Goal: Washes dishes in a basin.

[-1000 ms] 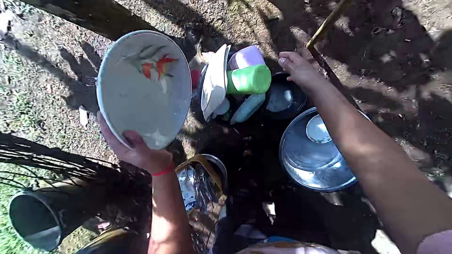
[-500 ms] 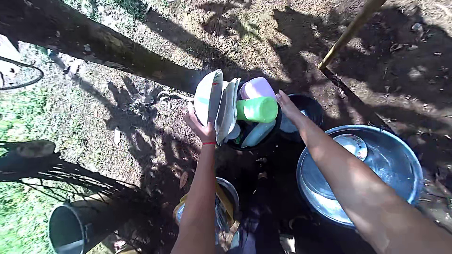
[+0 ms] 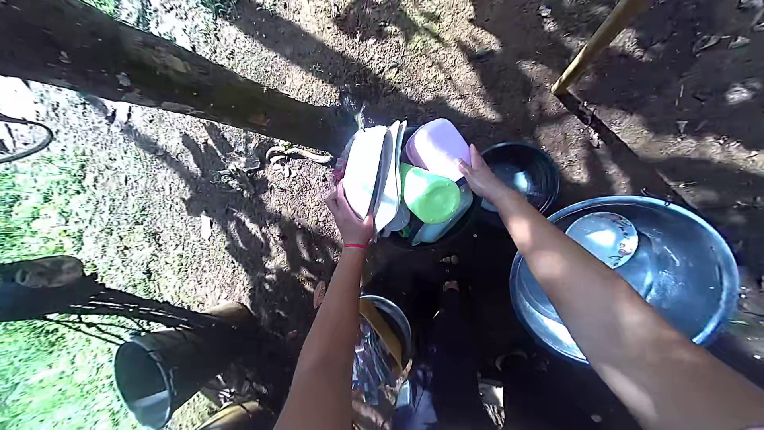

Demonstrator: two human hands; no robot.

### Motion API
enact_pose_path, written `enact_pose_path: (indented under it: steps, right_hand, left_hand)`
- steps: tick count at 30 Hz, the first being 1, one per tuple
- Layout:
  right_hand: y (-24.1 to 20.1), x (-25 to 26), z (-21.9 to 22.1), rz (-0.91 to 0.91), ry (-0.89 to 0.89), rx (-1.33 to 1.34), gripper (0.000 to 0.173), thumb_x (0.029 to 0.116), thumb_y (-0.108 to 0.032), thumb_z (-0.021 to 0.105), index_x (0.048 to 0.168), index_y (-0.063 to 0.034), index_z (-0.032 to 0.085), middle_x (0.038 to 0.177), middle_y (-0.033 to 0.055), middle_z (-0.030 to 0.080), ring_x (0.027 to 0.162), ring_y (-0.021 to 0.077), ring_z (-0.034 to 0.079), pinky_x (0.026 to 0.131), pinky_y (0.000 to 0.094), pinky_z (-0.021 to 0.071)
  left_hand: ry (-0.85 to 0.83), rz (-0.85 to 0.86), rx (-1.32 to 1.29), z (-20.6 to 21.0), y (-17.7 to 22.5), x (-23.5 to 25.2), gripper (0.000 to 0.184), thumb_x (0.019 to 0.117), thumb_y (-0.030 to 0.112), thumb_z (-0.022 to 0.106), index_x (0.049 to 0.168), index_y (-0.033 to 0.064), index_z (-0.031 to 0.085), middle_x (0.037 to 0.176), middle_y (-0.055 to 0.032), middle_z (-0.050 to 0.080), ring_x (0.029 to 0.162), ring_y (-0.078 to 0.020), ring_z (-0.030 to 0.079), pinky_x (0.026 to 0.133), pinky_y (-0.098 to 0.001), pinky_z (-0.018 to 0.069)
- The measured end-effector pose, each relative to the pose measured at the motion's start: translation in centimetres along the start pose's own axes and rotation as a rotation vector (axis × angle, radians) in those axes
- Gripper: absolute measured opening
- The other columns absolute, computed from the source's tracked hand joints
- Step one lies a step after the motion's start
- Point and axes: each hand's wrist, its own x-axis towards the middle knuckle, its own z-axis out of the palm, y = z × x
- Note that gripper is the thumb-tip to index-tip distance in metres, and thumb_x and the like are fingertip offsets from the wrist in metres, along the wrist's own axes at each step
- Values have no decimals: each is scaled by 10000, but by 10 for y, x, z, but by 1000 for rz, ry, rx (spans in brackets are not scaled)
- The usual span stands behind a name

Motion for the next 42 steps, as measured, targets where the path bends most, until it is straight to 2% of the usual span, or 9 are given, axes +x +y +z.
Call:
enact_pose_path:
  steps: [5,9,11,14,22,29,33,37,42]
  right_hand:
    - [-2,1,8,21,54,-63,746,1089,-219,477,1613,60,25,1669,322,80,1567,421,133,1269,497,166]
    - [2,1,6,1,73,-53,755,1069,-173,517,1610,69,48,1667,318,111,1562,413,165,1266,491,184]
    - [2,2,6,-2,88,-46,776,1059,-181,545,1613,62,59,1659,319,149,1552,418,197,1259,500,199]
    - [3,2,4,11,103,-66,821,1030,-202,607,1616,50,89,1614,338,250,1498,443,309,1222,525,278]
    - [6,11,-3,74,85,-89,876,900,-190,794,1568,45,280,1531,369,346,1390,510,416,1124,612,376]
    - [-1,32,-21,45,-13,-133,666,1073,-444,498,1433,113,447,1431,349,498,1366,476,475,1129,639,345]
    - [-1,35,-29,11,-81,-303,591,1091,-407,472,1354,119,530,1339,362,565,1311,507,517,1096,665,357]
    - [12,50,-28,21,-142,-252,597,1089,-413,475,1367,113,526,1402,365,505,1353,499,469,1116,663,334]
    - [9,50,-30,58,-140,-180,573,1090,-395,482,1378,98,534,1413,356,506,1373,485,453,1136,639,320]
  left_hand:
    - [-92,-58,35,-4,-1,-2,895,802,168,761,1540,-88,324,1449,-370,419,1315,-480,474,1098,-537,416]
    - [-355,-90,-47,-29,-13,5,1065,829,302,785,1605,-56,149,1591,-349,265,1447,-469,358,1151,-563,365]
    - [-529,-114,-128,-49,-11,18,1123,840,282,820,1633,0,76,1626,-301,241,1454,-434,371,1097,-565,442]
    - [-623,-79,-96,-56,-1,29,1074,840,188,817,1637,38,112,1560,-268,404,1356,-410,516,1000,-553,525]
    - [-625,-57,33,-46,12,27,1061,828,317,866,1572,-71,216,1504,-343,436,1284,-461,577,1029,-590,500]
    - [-782,-119,-110,-30,-4,76,872,988,452,561,1619,-10,175,1582,-295,373,1457,-400,408,1178,-553,331]
    - [-792,-142,-195,-28,-4,79,783,1040,449,405,1607,-43,185,1658,-246,255,1503,-336,343,1205,-486,302]
    - [-754,-283,-203,-24,1,82,557,1121,297,317,1507,-101,372,1494,-325,458,1403,-377,464,1170,-523,345]
    - [-751,-382,-219,-22,-4,76,559,1136,292,237,1562,-66,294,1594,-294,345,1480,-357,376,1206,-509,303]
